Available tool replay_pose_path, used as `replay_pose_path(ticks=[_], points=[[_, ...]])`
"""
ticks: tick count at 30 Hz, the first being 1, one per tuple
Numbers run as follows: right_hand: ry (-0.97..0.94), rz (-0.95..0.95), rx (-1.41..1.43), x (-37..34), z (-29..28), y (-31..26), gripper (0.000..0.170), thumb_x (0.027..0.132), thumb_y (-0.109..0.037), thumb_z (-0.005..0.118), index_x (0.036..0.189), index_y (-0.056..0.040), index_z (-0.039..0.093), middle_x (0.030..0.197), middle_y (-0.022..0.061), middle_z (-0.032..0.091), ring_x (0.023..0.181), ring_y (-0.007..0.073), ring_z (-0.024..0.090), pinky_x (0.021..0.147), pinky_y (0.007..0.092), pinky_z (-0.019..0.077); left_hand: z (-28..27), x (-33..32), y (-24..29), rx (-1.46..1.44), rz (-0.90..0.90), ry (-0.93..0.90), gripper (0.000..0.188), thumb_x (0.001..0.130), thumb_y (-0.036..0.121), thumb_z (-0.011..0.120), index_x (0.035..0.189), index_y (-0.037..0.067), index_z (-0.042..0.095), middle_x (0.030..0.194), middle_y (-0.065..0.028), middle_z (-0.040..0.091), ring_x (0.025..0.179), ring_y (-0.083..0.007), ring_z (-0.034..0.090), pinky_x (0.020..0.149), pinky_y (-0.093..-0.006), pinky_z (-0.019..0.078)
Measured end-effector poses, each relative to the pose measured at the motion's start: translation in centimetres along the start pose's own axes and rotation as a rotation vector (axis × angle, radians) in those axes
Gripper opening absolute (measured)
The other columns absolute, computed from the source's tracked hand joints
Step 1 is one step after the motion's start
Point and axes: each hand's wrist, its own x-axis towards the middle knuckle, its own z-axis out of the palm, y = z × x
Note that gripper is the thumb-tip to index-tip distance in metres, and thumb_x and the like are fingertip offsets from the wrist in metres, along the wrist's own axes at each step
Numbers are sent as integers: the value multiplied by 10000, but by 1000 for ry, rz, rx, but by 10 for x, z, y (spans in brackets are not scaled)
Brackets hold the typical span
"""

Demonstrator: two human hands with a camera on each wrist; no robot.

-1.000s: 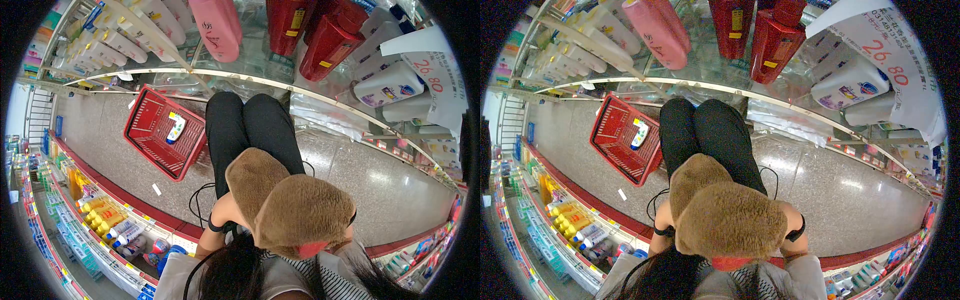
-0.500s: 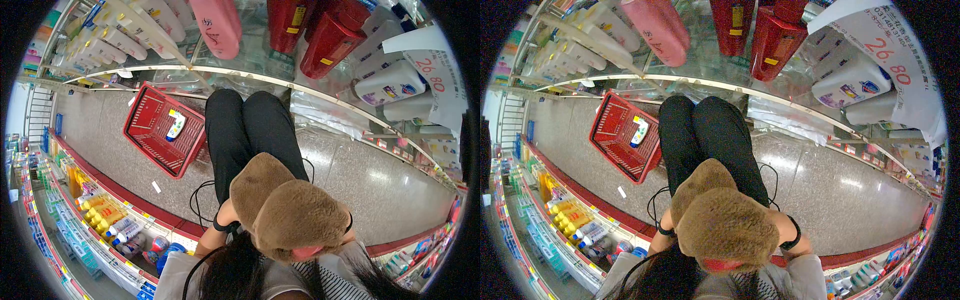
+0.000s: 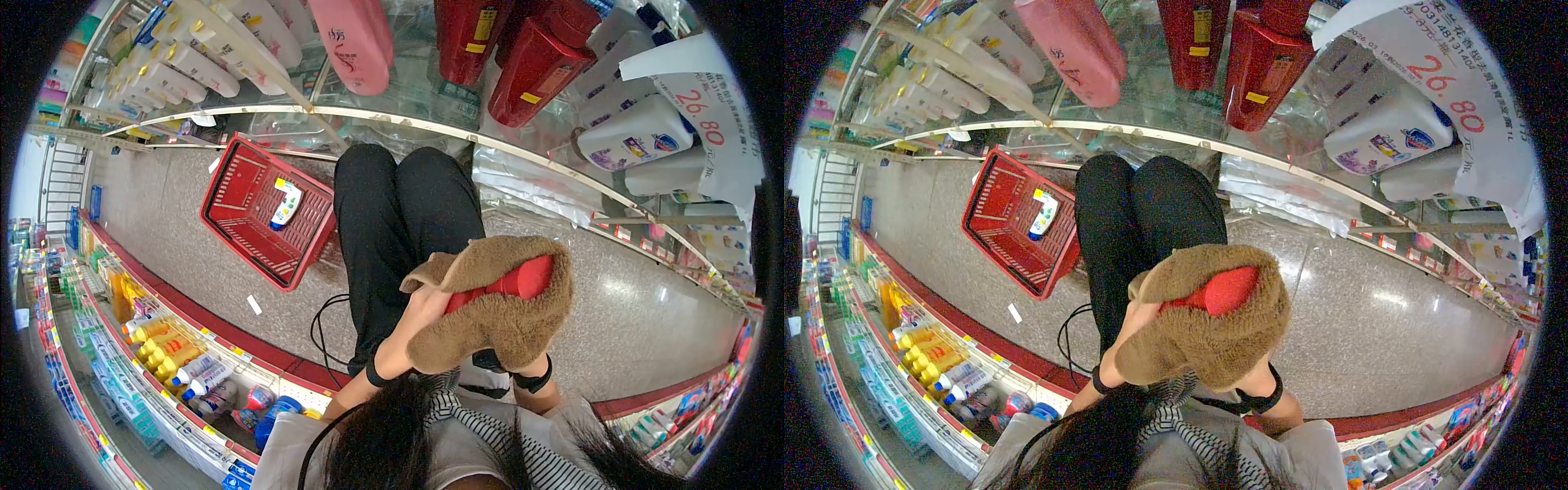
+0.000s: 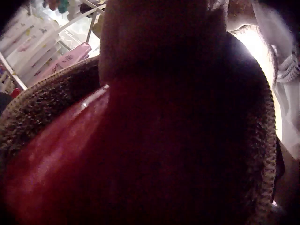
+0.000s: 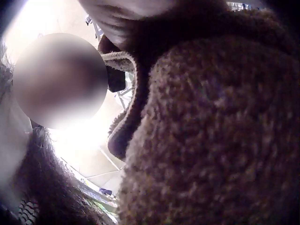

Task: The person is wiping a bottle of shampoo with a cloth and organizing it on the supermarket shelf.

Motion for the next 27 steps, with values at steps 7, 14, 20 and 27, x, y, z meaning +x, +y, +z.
replay_pose_path(ticks=[7, 14, 20, 27], points=[[-6, -45, -29, 4, 10, -4, 630, 761, -278, 739, 1279, -44, 468, 1240, 104, 553, 1158, 211, 520, 1001, 348, 395, 7, 4, 12, 490, 122, 270, 660, 676, 221, 726, 1255, 48, 462, 1075, -184, 539, 1010, -375, 541, 863, -428, 433], [-64, -133, -69, 32, 17, -21, 645, 757, -294, 743, 1283, -44, 465, 1242, 104, 552, 1162, 213, 517, 1005, 349, 391, -3, 20, 16, 489, 315, 329, 597, 681, 233, 723, 1210, 67, 501, 1006, -150, 539, 935, -339, 548, 819, -396, 447], [-69, -177, -90, 40, 23, -27, 658, 754, -308, 747, 1285, -45, 462, 1244, 104, 550, 1166, 214, 514, 1008, 350, 387, -12, 19, 14, 441, 269, 263, 648, 677, 219, 737, 1240, 58, 460, 1014, -157, 535, 920, -347, 550, 813, -399, 451], [25, 27, 250, 36, 30, -20, 717, 731, -328, 777, 1305, -56, 445, 1290, 102, 512, 1193, 216, 482, 1026, 366, 369, -18, 21, 15, 480, 218, 196, 740, 568, 156, 798, 1227, 56, 476, 1026, -162, 535, 912, -364, 552, 793, -403, 458]])
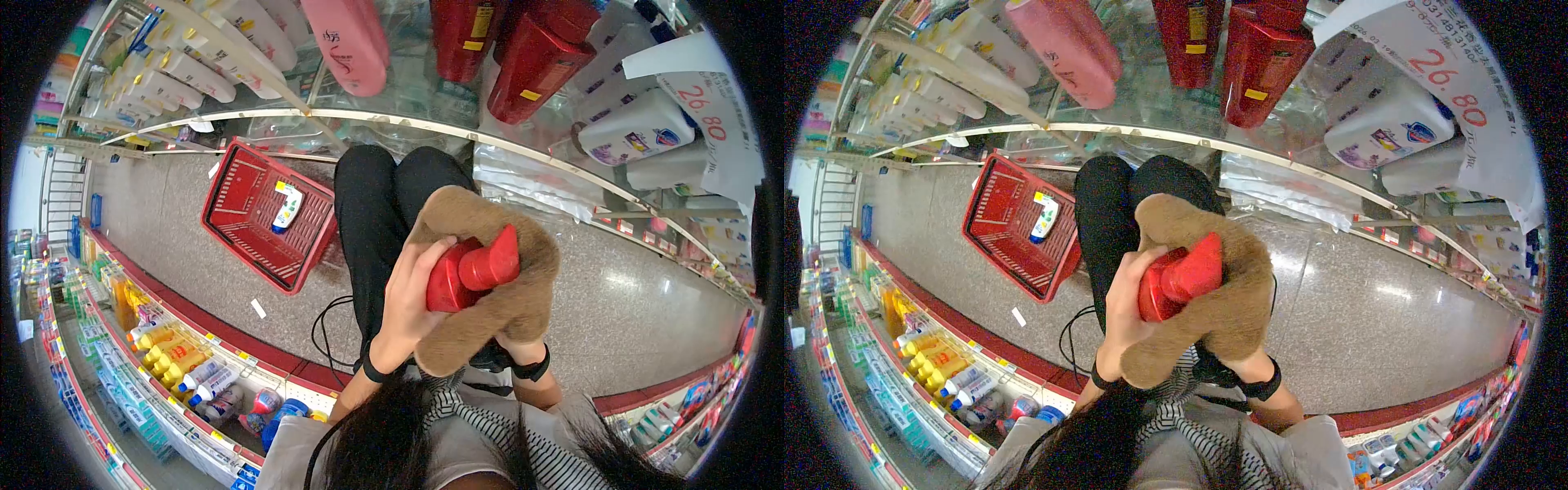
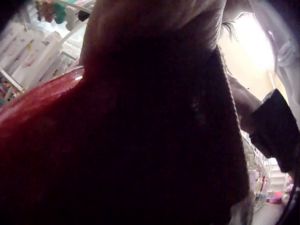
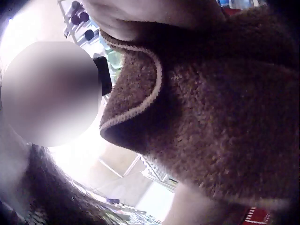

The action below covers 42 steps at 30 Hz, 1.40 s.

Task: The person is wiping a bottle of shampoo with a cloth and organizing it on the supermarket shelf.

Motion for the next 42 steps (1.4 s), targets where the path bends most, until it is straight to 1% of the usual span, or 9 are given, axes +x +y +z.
replay_pose_path(ticks=[10, 13, 15, 19, 21, 30, 33, 40, 42], points=[[-35, 139, 66, -46, -44, 31, 803, 677, -173, 833, 1350, -78, 405, 1342, 86, 470, 1214, 218, 459, 1053, 384, 347, -1, -4, -11, 57, 97, 15, 608, 650, 278, 707, 1178, 41, 520, 1117, -196, 497, 1009, -392, 499, 870, -447, 403], [9, 89, -259, -58, -58, 54, 803, 673, -156, 829, 1350, -82, 404, 1355, 93, 460, 1226, 222, 446, 1048, 385, 354, -1, -9, -20, 198, 133, -4, 585, 654, 262, 700, 1169, 45, 526, 1124, -196, 492, 1004, -390, 498, 861, -448, 405], [110, 321, -43, -56, -59, 63, 818, 663, -150, 829, 1355, -82, 398, 1360, 99, 454, 1242, 225, 432, 1050, 390, 348, -3, -10, -18, 226, 140, -4, 570, 655, 257, 697, 1157, 45, 529, 1126, -195, 492, 1004, -390, 497, 859, -449, 405], [132, 382, 41, -55, -57, 65, 844, 640, -180, 844, 1351, -80, 402, 1354, 102, 459, 1244, 224, 431, 1048, 389, 343, -6, -10, -15, 263, 142, -12, 527, 655, 237, 689, 1118, 39, 537, 1123, -196, 497, 1007, -388, 501, 858, -444, 409], [-13, 47, -450, -59, -51, 75, 865, 628, -220, 852, 1350, -69, 401, 1342, 104, 470, 1246, 221, 429, 1048, 394, 337, -4, -9, -15, 74, 56, 20, 532, 651, 236, 689, 1120, 36, 538, 1119, -198, 503, 1009, -387, 505, 861, -441, 412], [-219, -163, -251, -8, -22, 11, 920, 647, -272, 845, 1387, -63, 340, 1380, 99, 425, 1263, 209, 407, 1078, 402, 304, -3, -4, -20, 32, 157, 13, 683, 658, 431, 693, 1170, 10, 530, 1094, -197, 526, 991, -384, 519, 853, -426, 415], [-91, 87, -74, -25, -21, 23, 866, 689, -238, 823, 1390, -72, 342, 1376, 100, 430, 1261, 207, 412, 1082, 399, 303, -4, -4, -15, 60, 134, 18, 635, 671, 382, 677, 1165, 12, 529, 1068, -196, 526, 972, -384, 520, 844, -429, 414], [-76, -59, -212, -53, -43, 51, 811, 694, -168, 821, 1369, -75, 382, 1338, 102, 480, 1238, 217, 445, 1063, 396, 337, -4, -5, -16, 99, 120, 5, 514, 648, 214, 679, 1107, 20, 550, 1072, -188, 511, 974, -383, 507, 831, -434, 416], [38, 197, 10, -56, -49, 60, 828, 681, -170, 831, 1370, -76, 380, 1346, 98, 474, 1237, 225, 445, 1063, 400, 338, -6, -6, -17, 174, 109, -24, 493, 621, 181, 700, 1068, 26, 565, 1085, -184, 507, 977, -381, 503, 830, -436, 416]])
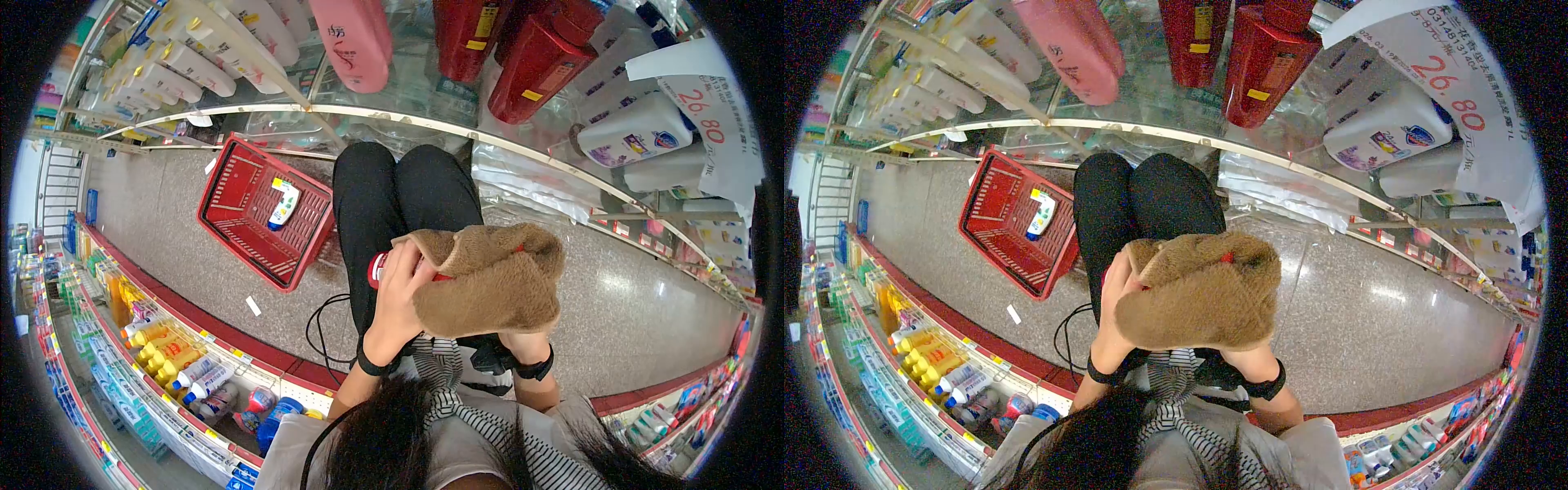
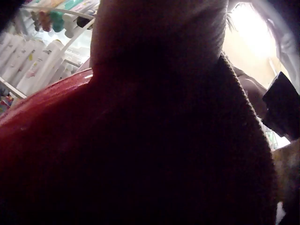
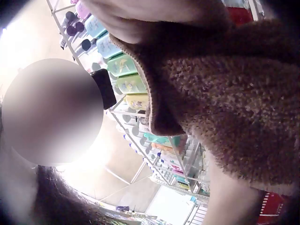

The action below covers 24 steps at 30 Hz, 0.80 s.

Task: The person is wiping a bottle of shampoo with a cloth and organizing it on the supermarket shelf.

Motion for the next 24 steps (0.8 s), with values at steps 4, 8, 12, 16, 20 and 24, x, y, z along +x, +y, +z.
replay_pose_path(ticks=[4, 8, 12, 16, 20, 24], points=[[61, 134, 88, 8, 1, -10, 830, 677, -165, 833, 1369, -77, 383, 1345, 98, 477, 1233, 232, 448, 1058, 395, 344, -4, 1, 1, 17, -65, -29, 481, 613, 181, 711, 1047, 29, 571, 1087, -186, 507, 980, -383, 501, 831, -440, 416], [55, 198, 230, 7, -4, -18, 894, 635, -182, 855, 1375, -68, 368, 1386, 99, 428, 1265, 224, 411, 1077, 392, 309, -7, 3, -2, 23, 2, -32, 494, 613, 199, 719, 1046, 17, 568, 1087, -187, 512, 992, -383, 503, 835, -436, 420], [-250, -152, -248, 22, 12, -45, 1000, 589, -226, 879, 1399, -62, 317, 1418, 98, 381, 1293, 224, 376, 1094, 397, 277, -4, 4, -3, -265, -95, -26, 591, 617, 243, 729, 1127, 16, 535, 1083, -188, 519, 1011, -392, 514, 855, -433, 424], [-216, -203, -246, 35, 32, -51, 959, 616, -234, 859, 1392, -62, 322, 1377, 106, 430, 1263, 230, 417, 1079, 396, 299, 1, 1, -3, -177, -29, 0, 694, 609, 315, 759, 1177, 11, 500, 1090, -197, 517, 1003, -412, 526, 843, -422, 443], [-105, -227, -572, 37, 47, -71, 906, 629, -224, 850, 1370, -58, 355, 1336, 110, 473, 1231, 233, 452, 1062, 391, 324, 4, -3, -7, -185, -40, 26, 694, 613, 328, 765, 1172, 15, 498, 1091, -202, 515, 1004, -409, 527, 854, -429, 441], [-131, -381, -392, 38, 43, -63, 859, 613, -203, 860, 1329, -51, 409, 1304, 113, 502, 1193, 225, 485, 1031, 384, 361, 4, 2, -8, -191, -8, 55, 676, 621, 315, 761, 1173, 25, 499, 1097, -204, 518, 1013, -410, 526, 863, -427, 440]])
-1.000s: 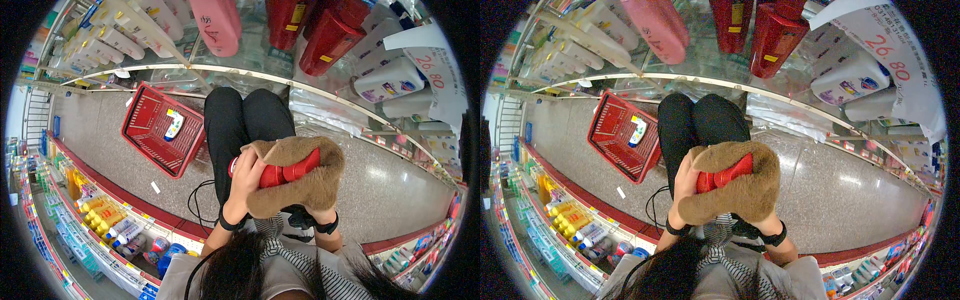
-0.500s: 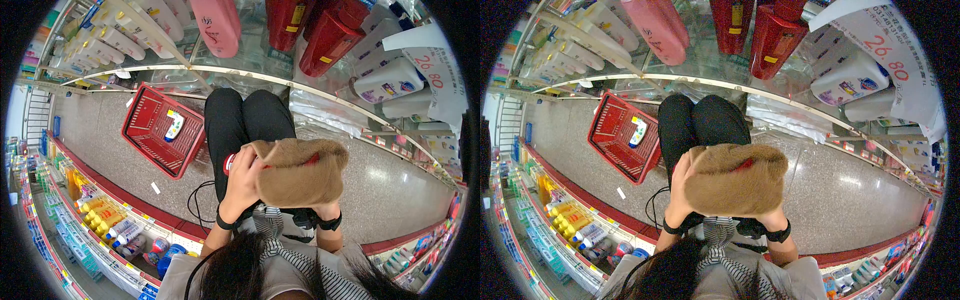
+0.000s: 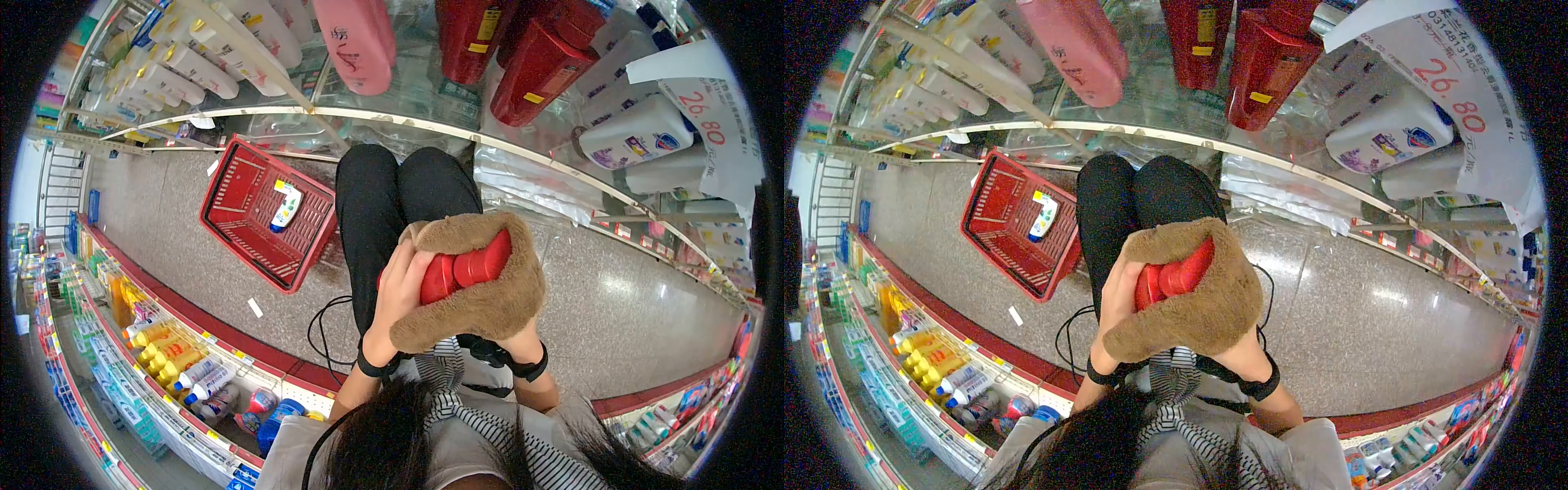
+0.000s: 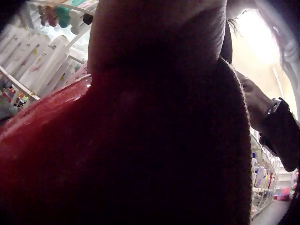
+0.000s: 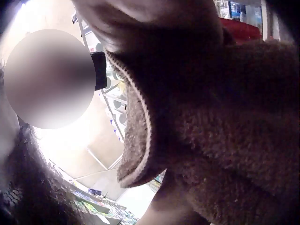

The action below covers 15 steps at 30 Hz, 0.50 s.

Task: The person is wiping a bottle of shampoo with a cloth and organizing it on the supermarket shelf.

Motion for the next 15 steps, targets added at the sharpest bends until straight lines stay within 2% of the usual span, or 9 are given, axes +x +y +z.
replay_pose_path(ticks=[2, 3, 5, 9, 14, 15], points=[[-10, 16, 47, -6, -2, 10, 856, 611, -201, 861, 1325, -50, 414, 1302, 114, 504, 1189, 224, 489, 1027, 384, 364, 1, 1, 0, -328, -369, 0, 650, 601, 242, 778, 1150, 31, 502, 1110, -202, 523, 1022, -409, 526, 871, -418, 442], [-16, 32, 70, -9, -3, 16, 854, 609, -200, 862, 1322, -50, 416, 1301, 114, 505, 1186, 224, 490, 1026, 383, 365, -2, 1, 0, -328, -369, -1, 650, 601, 242, 778, 1150, 31, 502, 1110, -202, 523, 1022, -409, 526, 871, -418, 442], [-17, 76, 114, -17, -6, 28, 851, 607, -198, 864, 1318, -50, 421, 1298, 114, 507, 1182, 223, 494, 1023, 383, 369, -9, 0, 3, 66, -76, -75, 644, 553, 138, 796, 1115, 33, 500, 1093, -194, 528, 1017, -408, 528, 859, -420, 446], [0, 154, 180, -29, -13, 44, 844, 601, -195, 867, 1309, -48, 431, 1294, 115, 511, 1173, 221, 500, 1016, 383, 375, -6, 1, 8, 47, -27, -16, 651, 521, 54, 794, 1104, 37, 504, 1060, -180, 528, 987, -396, 540, 826, -422, 453], [32, 182, 163, -34, -20, 52, 838, 596, -191, 870, 1301, -47, 440, 1290, 115, 514, 1164, 219, 507, 1010, 382, 381, -4, -2, 5, -62, -134, -55, 690, 550, 29, 788, 1177, 42, 499, 1046, -157, 553, 933, -360, 570, 811, -369, 469], [55, 178, 87, -31, -19, 49, 837, 585, -188, 876, 1292, -46, 450, 1290, 115, 514, 1159, 214, 509, 1001, 381, 389, -2, 0, 7, -64, -133, -58, 690, 550, 29, 788, 1177, 42, 499, 1046, -157, 553, 933, -360, 570, 811, -369, 469]])
